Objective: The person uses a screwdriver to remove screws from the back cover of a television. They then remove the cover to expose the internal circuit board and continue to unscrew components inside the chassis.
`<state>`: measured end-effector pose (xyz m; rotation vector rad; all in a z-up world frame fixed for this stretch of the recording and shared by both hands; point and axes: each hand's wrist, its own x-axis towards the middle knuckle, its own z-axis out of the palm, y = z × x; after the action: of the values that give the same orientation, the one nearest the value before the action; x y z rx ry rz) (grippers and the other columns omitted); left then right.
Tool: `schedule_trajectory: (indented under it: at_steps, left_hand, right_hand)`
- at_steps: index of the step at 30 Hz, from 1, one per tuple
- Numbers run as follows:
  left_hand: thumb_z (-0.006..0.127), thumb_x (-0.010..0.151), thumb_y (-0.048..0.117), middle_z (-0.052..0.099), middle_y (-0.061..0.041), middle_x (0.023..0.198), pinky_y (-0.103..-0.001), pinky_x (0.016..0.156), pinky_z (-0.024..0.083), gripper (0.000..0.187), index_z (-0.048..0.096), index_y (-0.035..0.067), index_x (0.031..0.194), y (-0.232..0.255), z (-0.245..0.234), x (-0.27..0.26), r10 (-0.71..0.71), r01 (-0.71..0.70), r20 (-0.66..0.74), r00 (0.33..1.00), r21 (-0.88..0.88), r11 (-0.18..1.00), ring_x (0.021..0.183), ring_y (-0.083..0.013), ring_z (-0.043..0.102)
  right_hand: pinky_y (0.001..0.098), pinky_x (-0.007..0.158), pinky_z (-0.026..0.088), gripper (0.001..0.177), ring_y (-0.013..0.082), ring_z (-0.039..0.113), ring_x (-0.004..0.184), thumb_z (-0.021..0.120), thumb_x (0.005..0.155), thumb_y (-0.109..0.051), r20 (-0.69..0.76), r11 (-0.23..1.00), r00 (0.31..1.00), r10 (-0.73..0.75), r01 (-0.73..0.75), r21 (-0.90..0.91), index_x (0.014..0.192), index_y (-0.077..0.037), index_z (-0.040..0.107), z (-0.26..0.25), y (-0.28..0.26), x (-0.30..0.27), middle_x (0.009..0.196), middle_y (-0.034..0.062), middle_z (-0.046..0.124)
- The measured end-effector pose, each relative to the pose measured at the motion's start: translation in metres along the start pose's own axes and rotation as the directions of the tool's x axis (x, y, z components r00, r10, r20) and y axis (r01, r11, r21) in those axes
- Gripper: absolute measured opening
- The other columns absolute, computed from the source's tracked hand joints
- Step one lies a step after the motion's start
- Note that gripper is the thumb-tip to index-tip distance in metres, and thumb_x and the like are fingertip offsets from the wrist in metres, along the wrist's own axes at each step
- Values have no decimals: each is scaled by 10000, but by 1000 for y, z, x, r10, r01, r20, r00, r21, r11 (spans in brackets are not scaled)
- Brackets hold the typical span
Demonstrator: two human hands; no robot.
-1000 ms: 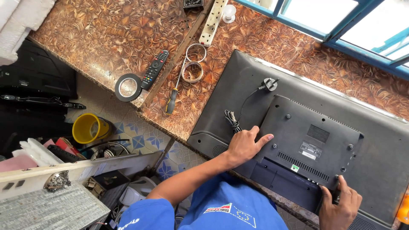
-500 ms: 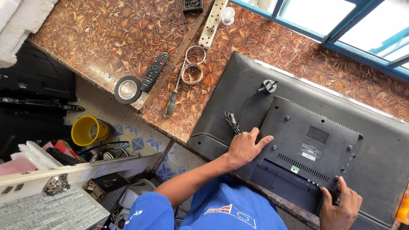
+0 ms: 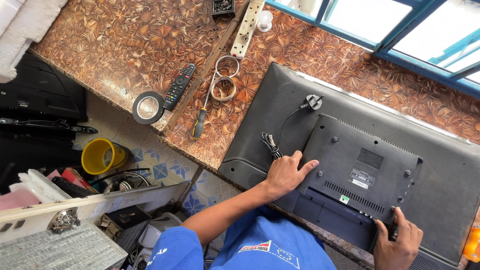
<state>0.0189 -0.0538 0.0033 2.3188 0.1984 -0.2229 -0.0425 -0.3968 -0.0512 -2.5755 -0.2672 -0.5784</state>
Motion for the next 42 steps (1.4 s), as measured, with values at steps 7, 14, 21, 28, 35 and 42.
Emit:
schedule_trajectory:
  at_steps: [7,14,21,28,35,42]
  left_hand:
    - [372,962,693,621,-155,614,-511,577,501,645,479,69,839,2,-8,-1,-6,7,18,1000,-47,999,608,-396,653]
    - [509,958,646,445,-1,572,-400,552,410,569,462,110,772,3,-14,-4,25,-30,-25,999,-212,977,509,-197,477]
    - [548,994,577,482,-62,519,-469,600,406,533,428,115,758,-2,-5,2,-2,-3,-29,1000,-163,987,542,-360,573]
    - [464,1017,574,682,-152,714,-542,673,459,500,510,86,920,0,-3,6,-37,40,69,997,-34,999,745,-480,649]
    - [495,1006,600,747,-262,808,-609,830,532,585,558,100,1304,9,-10,6,-79,86,122,989,-54,995,912,-506,721]
    - [630,985,500,756,-239,828,-547,800,549,579,574,73,1372,4,-8,13,-138,163,157,978,-159,974,894,-438,740]
  right_hand:
    - [458,1003,492,548,360,533,1107,818,996,-145,21,1000,1000,17,-17,-1,1478,82,690,-5,-8,5,1135,203,643]
    - [467,978,488,524,357,524,1105,767,1018,-122,54,999,998,42,-42,-4,1503,35,644,-6,-6,5,1154,202,641]
    - [454,970,491,484,357,556,1051,733,993,-187,34,1000,999,8,-8,13,1416,27,638,-11,-16,16,1164,201,663]
    - [433,945,493,468,323,561,1010,735,977,-175,24,999,999,36,-37,27,1393,12,629,-15,-24,24,1129,173,651]
    - [430,865,543,452,335,653,948,813,894,-165,-32,991,995,94,-90,101,1300,3,708,-20,-30,33,1006,143,700]
    - [410,870,552,409,296,670,942,820,883,-223,-50,982,991,126,-118,146,1239,-42,734,-19,-22,31,1003,95,726]
